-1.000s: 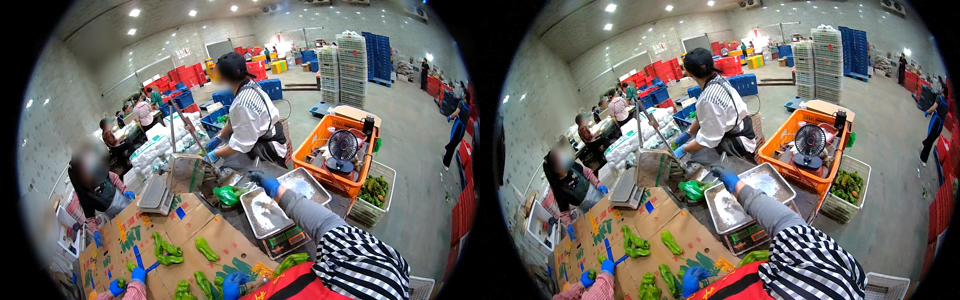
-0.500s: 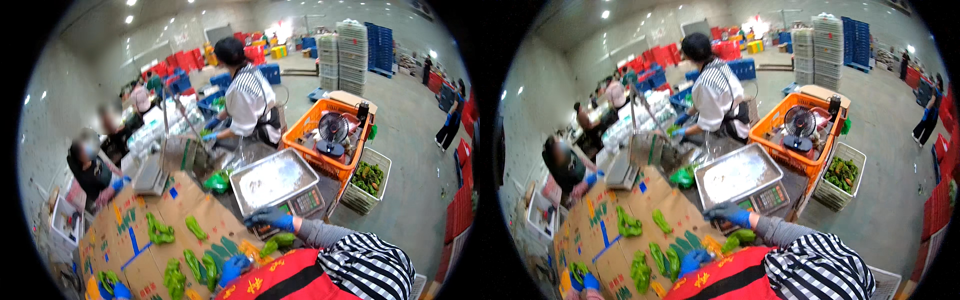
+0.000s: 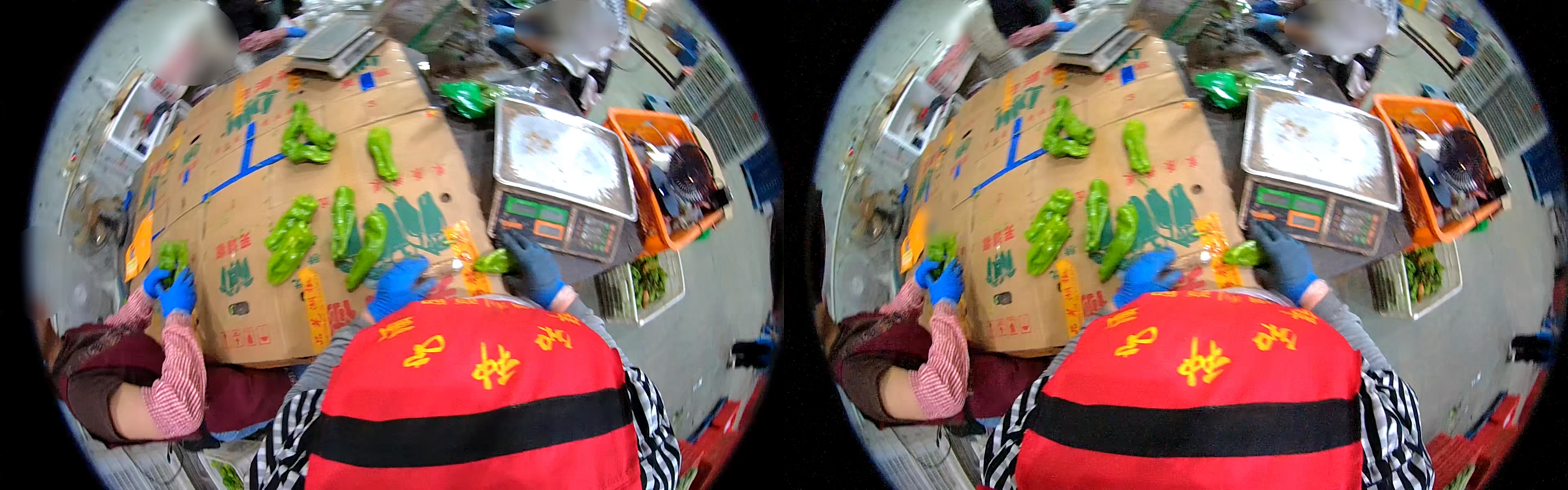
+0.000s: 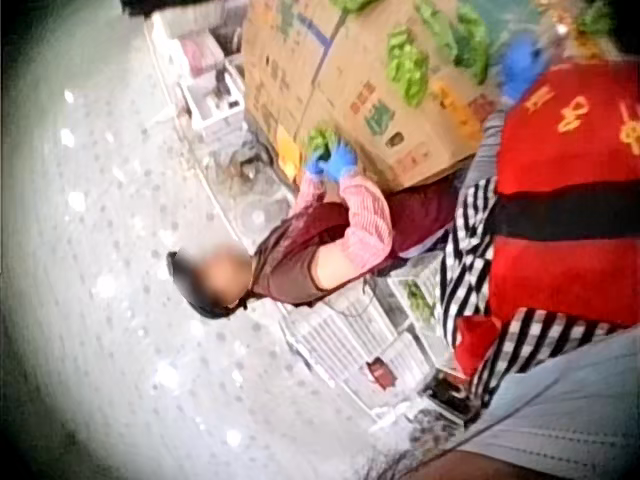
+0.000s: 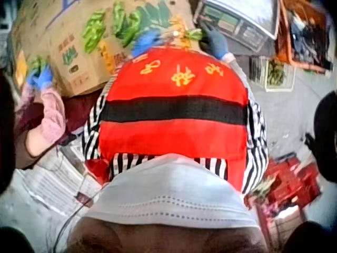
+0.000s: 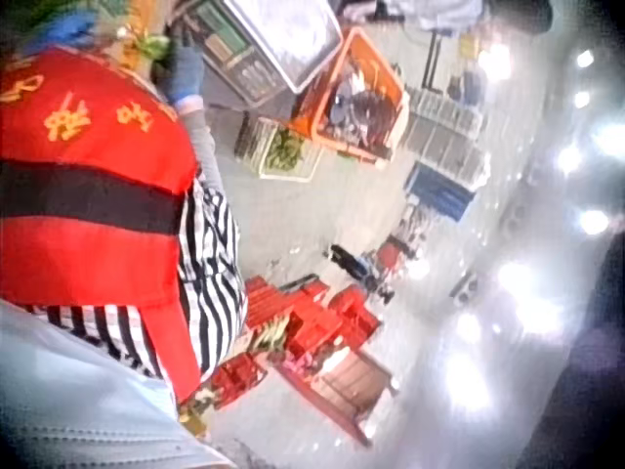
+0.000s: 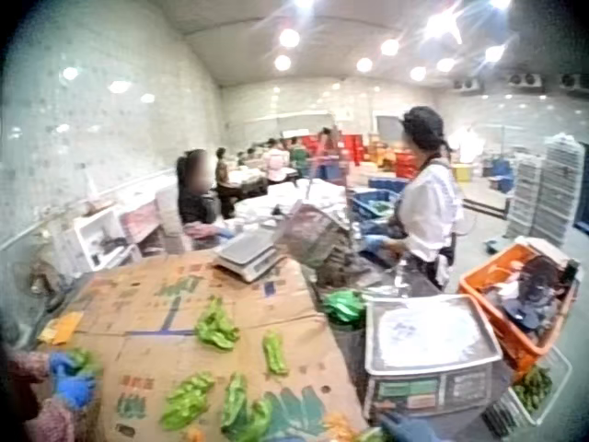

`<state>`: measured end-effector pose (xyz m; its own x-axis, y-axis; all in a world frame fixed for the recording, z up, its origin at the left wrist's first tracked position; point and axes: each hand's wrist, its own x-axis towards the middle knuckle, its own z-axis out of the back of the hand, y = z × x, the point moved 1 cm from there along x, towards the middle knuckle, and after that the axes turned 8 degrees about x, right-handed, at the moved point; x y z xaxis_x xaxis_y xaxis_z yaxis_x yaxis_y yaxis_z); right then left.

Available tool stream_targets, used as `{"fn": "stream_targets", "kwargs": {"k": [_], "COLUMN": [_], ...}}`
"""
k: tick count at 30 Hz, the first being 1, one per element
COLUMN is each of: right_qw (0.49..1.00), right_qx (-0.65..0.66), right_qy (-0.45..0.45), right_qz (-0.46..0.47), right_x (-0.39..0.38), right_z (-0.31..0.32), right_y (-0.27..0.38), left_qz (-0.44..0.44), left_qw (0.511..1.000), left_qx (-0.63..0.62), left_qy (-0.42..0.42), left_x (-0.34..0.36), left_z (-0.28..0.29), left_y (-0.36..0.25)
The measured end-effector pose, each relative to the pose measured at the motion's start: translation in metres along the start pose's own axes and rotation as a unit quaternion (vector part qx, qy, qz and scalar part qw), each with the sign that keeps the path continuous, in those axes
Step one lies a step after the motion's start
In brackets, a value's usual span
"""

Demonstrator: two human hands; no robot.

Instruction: The person selects green peppers from a cardboard box, weighs them on a digital scale, and places them into clear plastic bags. The person then seals the bags and sets them aside. The task is performed in a repetitive cycle of picking, weighing, and bagging.

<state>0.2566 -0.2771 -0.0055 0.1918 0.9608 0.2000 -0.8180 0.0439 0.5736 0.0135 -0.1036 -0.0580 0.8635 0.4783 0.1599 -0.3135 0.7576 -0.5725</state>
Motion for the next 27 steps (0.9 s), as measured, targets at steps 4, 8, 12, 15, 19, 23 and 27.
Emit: {"fn": "stream_targets", "kwargs": {"k": [4, 8, 12, 15, 19, 23, 27], "right_qw": [0.988, 0.95, 0.791, 0.692, 0.714, 0.718, 0.741], "right_qx": [-0.003, 0.28, 0.543, 0.641, 0.635, 0.643, 0.623], "right_qy": [0.094, 0.038, 0.033, 0.055, 0.046, 0.105, 0.16], "right_qz": [-0.119, -0.135, -0.28, -0.327, -0.29, -0.246, -0.193], "right_x": [0.013, 0.012, 0.04, 0.051, 0.079, 0.105, 0.102], "right_z": [-0.002, -0.011, 0.014, 0.009, -0.022, -0.023, -0.034], "right_y": [-0.02, -0.041, -0.007, -0.005, 0.003, 0.044, 0.038], "left_qz": [-0.046, 0.007, 0.068, 0.157, 0.221, 0.203, 0.191], "left_qw": [0.989, 0.996, 0.977, 0.95, 0.928, 0.924, 0.938], "left_qx": [0.113, 0.087, 0.145, 0.263, 0.301, 0.302, 0.25], "left_qy": [0.078, -0.012, -0.143, -0.065, 0.0, -0.117, -0.146], "left_x": [0.019, 0.034, 0.029, 0.025, 0.03, 0.037, 0.038], "left_z": [-0.014, 0.029, 0.051, 0.058, 0.062, 0.068, 0.073], "left_y": [-0.01, -0.007, 0.053, 0.05, 0.038, 0.089, 0.104]}}
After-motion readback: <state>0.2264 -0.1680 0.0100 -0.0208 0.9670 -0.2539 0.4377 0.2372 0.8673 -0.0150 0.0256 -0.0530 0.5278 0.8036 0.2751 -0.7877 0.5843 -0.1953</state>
